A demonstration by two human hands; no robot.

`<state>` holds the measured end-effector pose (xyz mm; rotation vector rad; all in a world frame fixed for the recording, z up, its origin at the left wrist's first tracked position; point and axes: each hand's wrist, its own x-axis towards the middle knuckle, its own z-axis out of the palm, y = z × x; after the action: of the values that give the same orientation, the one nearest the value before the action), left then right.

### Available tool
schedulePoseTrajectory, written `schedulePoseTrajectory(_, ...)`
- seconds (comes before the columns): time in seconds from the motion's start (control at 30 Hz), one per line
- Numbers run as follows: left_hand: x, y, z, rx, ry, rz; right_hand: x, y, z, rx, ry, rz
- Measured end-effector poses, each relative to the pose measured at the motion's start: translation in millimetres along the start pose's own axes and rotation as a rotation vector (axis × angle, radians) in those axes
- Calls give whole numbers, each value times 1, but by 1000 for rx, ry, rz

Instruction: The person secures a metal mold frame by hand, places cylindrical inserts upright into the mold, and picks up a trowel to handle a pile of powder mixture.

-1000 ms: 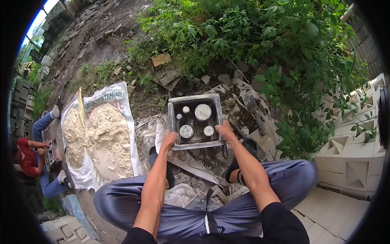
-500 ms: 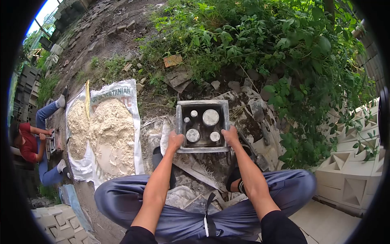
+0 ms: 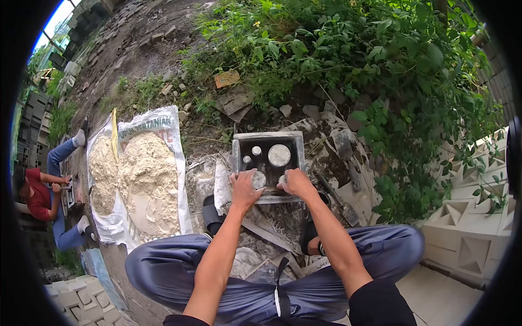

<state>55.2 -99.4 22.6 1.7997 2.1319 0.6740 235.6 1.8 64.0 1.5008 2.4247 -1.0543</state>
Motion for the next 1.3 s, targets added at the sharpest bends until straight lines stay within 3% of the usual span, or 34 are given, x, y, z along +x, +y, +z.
schedulePoseTrajectory(0.23,13,-12,-6,-135,22,177,5,-1,12,-25,17,34)
schedulePoseTrajectory(0.4,13,-11,-14,-239,-92,123,4,-5,20,-29,107,55)
schedulePoseTrajectory(0.63,18,-12,-22,-425,-114,122,11,7,5,-90,29,-42)
schedulePoseTrajectory(0.7,36,1,-38,-464,-105,30,18,18,-8,147,153,45)
schedulePoseTrajectory(0.77,56,5,-46,-314,218,160,22,7,-32,294,314,48)
schedulePoseTrajectory(0.9,68,-25,-25,-57,50,107,43,6,-16,113,326,-248)
schedulePoseTrajectory(0.97,60,-36,-19,-48,24,105,41,3,-7,87,231,-184)
schedulePoseTrajectory(1.07,49,-45,-19,-296,197,49,39,4,16,-32,581,-228)
schedulePoseTrajectory(1.1,48,-45,-17,-298,190,50,33,4,14,-31,579,-220)
schedulePoseTrajectory(1.17,42,-47,-12,-367,148,-109,24,5,10,-89,797,-7)
schedulePoseTrajectory(1.23,38,-42,0,-352,126,-132,37,30,26,49,802,12)
schedulePoseTrajectory(1.3,50,-39,0,-340,122,-131,46,40,27,468,461,265)
